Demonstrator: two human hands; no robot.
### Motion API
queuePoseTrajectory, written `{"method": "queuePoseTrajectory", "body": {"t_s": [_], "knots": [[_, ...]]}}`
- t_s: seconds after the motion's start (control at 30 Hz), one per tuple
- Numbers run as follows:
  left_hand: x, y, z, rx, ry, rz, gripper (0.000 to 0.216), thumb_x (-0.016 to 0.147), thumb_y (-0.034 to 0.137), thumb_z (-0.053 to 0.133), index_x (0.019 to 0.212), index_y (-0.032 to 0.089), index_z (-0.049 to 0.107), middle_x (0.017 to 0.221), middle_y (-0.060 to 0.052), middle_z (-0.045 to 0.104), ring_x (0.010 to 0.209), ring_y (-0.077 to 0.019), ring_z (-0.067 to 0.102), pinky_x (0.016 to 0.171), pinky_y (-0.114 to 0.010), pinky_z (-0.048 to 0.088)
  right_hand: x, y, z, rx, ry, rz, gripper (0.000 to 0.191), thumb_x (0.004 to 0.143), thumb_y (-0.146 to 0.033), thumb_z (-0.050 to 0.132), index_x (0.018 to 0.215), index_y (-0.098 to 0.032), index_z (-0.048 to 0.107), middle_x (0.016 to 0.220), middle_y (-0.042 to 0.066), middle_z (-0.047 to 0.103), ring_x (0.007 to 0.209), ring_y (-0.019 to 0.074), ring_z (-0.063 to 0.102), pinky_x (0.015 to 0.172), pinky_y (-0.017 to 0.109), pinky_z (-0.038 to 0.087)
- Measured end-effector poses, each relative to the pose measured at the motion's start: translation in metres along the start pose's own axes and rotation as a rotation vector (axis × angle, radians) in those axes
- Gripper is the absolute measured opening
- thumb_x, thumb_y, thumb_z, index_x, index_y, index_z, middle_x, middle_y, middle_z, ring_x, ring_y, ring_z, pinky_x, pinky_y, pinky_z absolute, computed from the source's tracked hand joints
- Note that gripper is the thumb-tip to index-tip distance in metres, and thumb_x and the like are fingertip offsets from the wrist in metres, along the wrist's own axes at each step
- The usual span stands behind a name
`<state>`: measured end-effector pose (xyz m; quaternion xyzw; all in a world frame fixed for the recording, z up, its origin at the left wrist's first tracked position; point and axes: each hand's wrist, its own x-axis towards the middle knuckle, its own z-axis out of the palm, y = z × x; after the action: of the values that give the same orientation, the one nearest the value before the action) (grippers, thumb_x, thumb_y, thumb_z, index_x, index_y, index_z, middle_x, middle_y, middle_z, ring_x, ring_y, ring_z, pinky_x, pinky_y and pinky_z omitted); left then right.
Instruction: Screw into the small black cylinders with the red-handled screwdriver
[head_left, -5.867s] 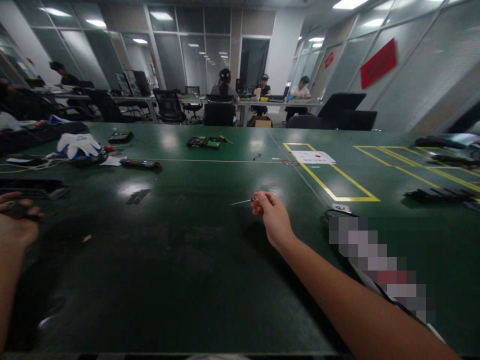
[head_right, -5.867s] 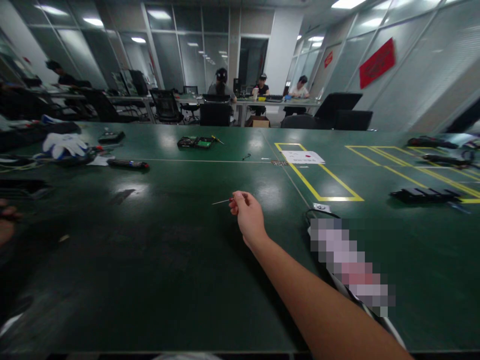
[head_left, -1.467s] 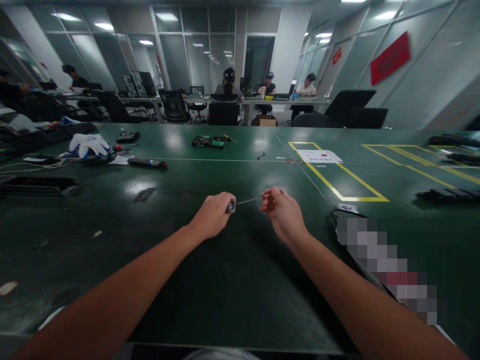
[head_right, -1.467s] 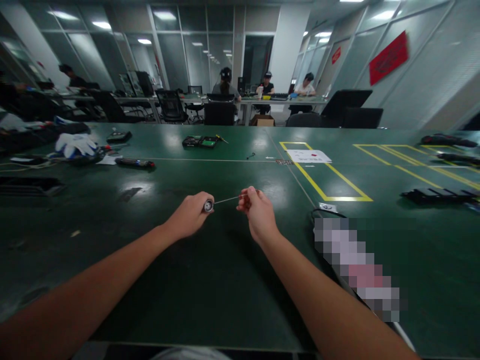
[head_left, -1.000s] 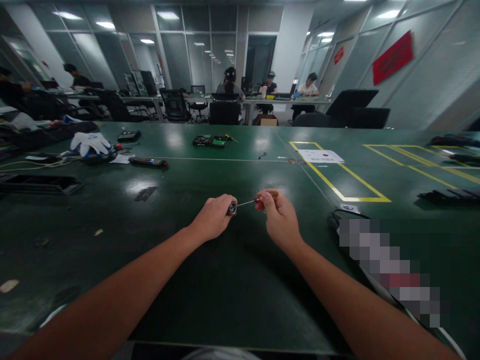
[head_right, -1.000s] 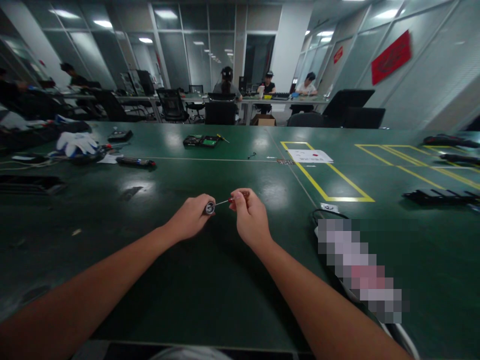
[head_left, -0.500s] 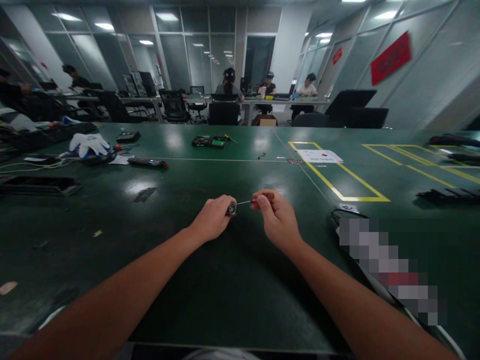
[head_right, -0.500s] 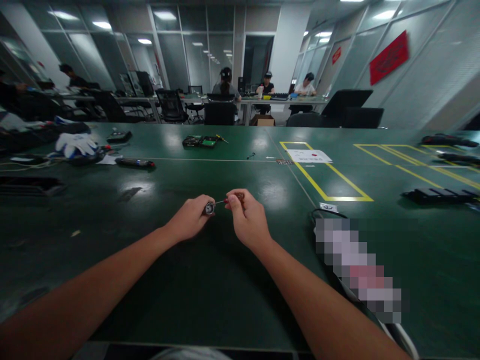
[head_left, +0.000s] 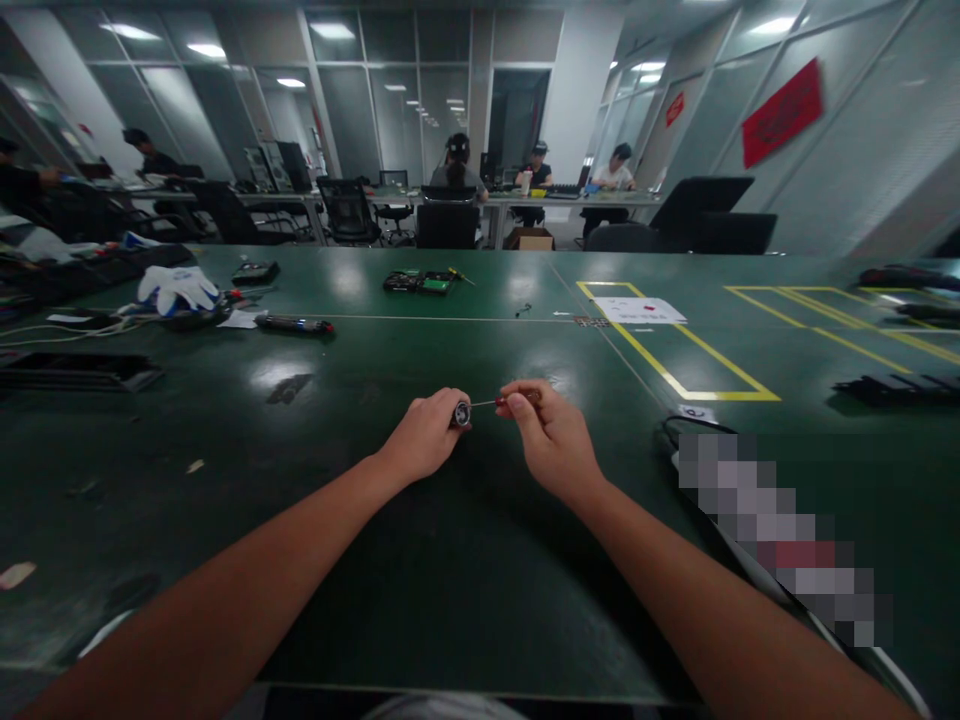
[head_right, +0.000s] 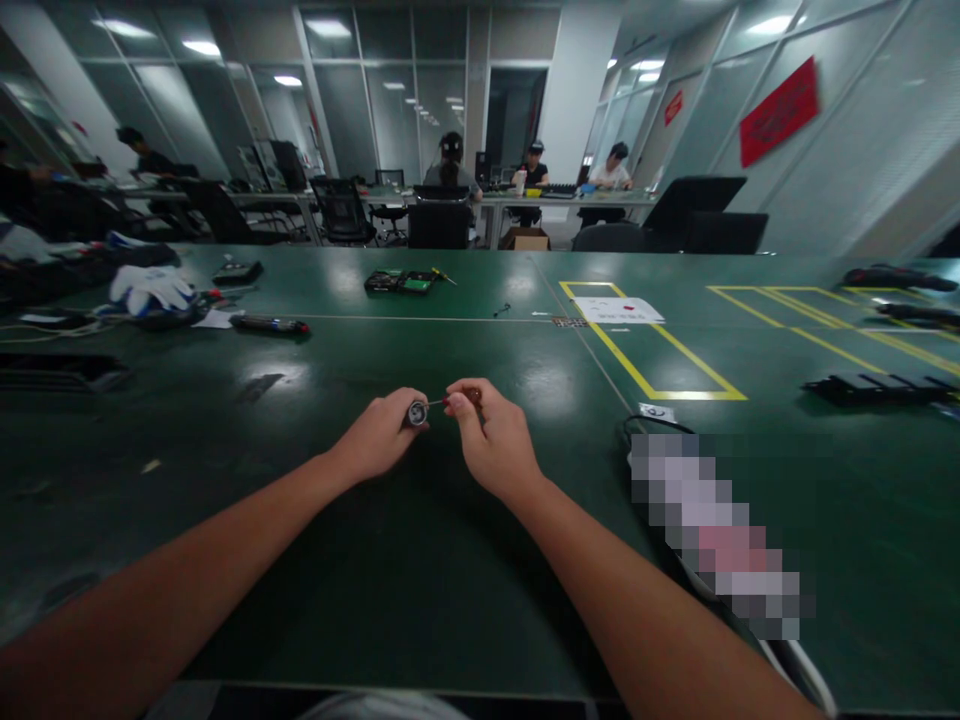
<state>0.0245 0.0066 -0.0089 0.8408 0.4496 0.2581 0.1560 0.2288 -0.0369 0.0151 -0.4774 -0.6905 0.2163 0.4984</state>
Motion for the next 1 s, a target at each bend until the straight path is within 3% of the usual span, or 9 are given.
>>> {"method": "queuePoseTrajectory", "body": {"t_s": [0.17,0.53,1.0], "knots": [[0.0008,0.0004,-0.0007,0.016,0.001,0.016,0.014,0.095,0.018,0.06,0.108,0.02,0.058,0.105,-0.005,0.065,0.095,-0.0222,0.062,0.089,-0.039,0.047,-0.0014,-0.0039,0.0,-0.083,-0.063,-0.053,0.02,0.103,-0.038,0.051,0.108,-0.025,0.065,0.091,0.005,0.078,0.086,0.0225,0.076,0.08,0.036,0.052],[0.0013,-0.0039,0.0005,0.08,-0.035,0.038,0.015,0.094,0.016,0.059,0.107,0.022,0.061,0.104,-0.004,0.064,0.096,-0.0228,0.061,0.089,-0.041,0.046,0.0015,-0.0041,-0.0036,-0.133,0.005,-0.04,0.023,0.103,-0.039,0.048,0.1,-0.024,0.065,0.082,0.003,0.075,0.079,0.0219,0.073,0.075,0.035,0.05],[0.0014,-0.0052,-0.0014,0.076,-0.042,-0.053,0.021,0.092,0.019,0.061,0.113,0.022,0.064,0.113,-0.006,0.064,0.099,-0.0243,0.063,0.088,-0.042,0.05,0.0047,-0.0012,-0.0056,-0.213,0.051,-0.008,0.024,0.102,-0.039,0.047,0.093,-0.024,0.063,0.076,0.003,0.072,0.073,0.0218,0.069,0.069,0.034,0.045]]}}
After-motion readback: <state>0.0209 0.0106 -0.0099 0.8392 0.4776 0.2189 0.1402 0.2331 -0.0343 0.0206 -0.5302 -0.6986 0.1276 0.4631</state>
